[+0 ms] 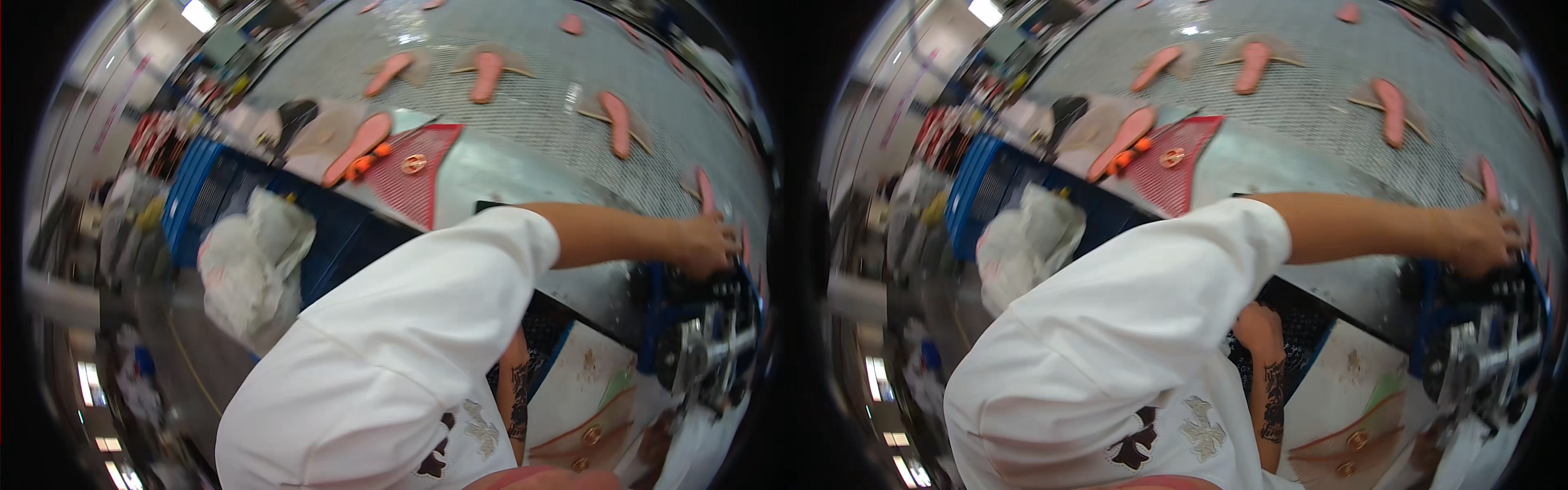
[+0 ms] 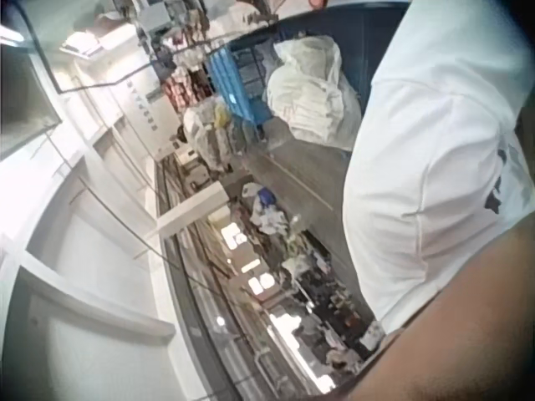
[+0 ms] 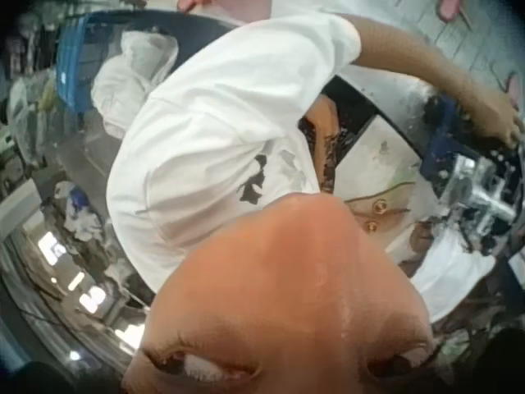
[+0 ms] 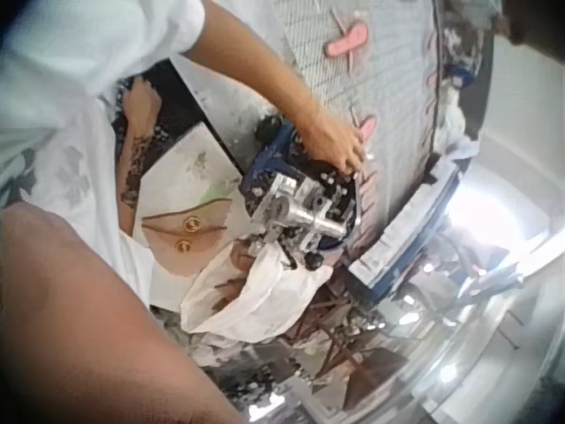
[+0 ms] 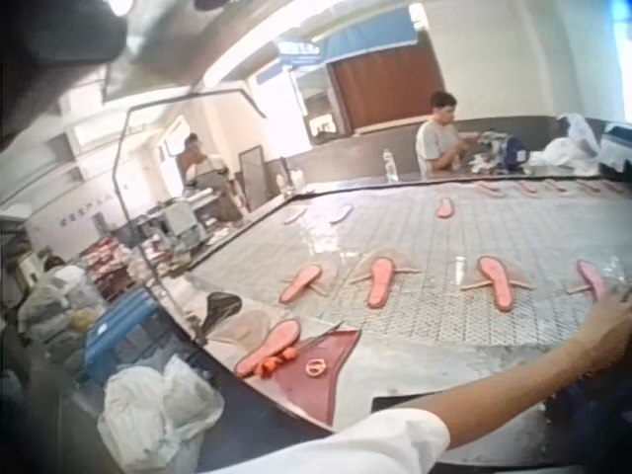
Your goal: The person assembles sandals by picking up pink insoles and mesh uppers from a perforated metal table, aligning them, and placing them under a sewing machine. They repeatedly handle the components, adjusting their position and inspecting the alignment before sewing.
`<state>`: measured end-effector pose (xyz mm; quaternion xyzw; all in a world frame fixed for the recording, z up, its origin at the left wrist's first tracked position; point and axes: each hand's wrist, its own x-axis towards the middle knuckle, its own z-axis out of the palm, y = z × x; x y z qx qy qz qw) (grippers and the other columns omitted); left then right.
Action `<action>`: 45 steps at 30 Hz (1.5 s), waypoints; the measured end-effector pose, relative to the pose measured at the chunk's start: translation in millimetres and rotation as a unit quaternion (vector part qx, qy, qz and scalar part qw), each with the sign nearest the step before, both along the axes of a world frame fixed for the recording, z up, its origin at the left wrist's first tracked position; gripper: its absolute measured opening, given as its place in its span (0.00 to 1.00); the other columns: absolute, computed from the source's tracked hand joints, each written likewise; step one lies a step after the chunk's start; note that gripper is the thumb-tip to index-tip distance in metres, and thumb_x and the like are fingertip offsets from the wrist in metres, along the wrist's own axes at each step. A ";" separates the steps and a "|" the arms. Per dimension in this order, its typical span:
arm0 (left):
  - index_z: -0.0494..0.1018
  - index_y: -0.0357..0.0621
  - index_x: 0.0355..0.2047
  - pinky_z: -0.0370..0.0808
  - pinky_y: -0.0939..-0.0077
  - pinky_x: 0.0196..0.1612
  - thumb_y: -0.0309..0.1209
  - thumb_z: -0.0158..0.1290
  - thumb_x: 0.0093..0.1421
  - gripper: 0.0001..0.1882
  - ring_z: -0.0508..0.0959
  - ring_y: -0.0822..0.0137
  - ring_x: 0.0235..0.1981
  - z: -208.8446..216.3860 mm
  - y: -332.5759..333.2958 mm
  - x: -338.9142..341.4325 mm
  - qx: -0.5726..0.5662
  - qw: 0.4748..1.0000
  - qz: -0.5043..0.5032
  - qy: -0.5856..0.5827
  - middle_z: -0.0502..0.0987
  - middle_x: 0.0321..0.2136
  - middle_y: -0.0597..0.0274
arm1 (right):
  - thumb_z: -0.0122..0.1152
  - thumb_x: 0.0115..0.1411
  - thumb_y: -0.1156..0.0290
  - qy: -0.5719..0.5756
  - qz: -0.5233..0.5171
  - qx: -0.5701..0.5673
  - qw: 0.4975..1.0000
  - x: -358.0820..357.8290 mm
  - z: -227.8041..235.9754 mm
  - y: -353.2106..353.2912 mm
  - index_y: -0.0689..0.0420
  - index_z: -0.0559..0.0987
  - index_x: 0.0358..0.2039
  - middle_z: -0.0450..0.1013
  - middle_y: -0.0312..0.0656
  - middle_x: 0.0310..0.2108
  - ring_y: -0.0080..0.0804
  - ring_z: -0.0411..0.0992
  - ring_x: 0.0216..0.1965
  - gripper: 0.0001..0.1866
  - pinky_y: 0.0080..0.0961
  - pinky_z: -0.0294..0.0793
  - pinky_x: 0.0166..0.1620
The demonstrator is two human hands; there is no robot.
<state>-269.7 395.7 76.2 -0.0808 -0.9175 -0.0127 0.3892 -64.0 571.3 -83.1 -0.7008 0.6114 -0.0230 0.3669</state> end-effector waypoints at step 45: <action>0.82 0.45 0.30 0.79 0.59 0.34 0.34 0.53 0.57 0.10 0.83 0.56 0.33 -186.1 139.8 276.3 -0.063 0.757 -0.546 -0.354 0.83 0.30 0.58 | 0.61 0.55 0.68 0.058 -0.131 0.080 0.986 -34.0 4.7 -14.4 0.57 0.74 0.50 0.70 0.54 0.51 0.56 0.68 0.52 0.21 0.44 0.69 0.54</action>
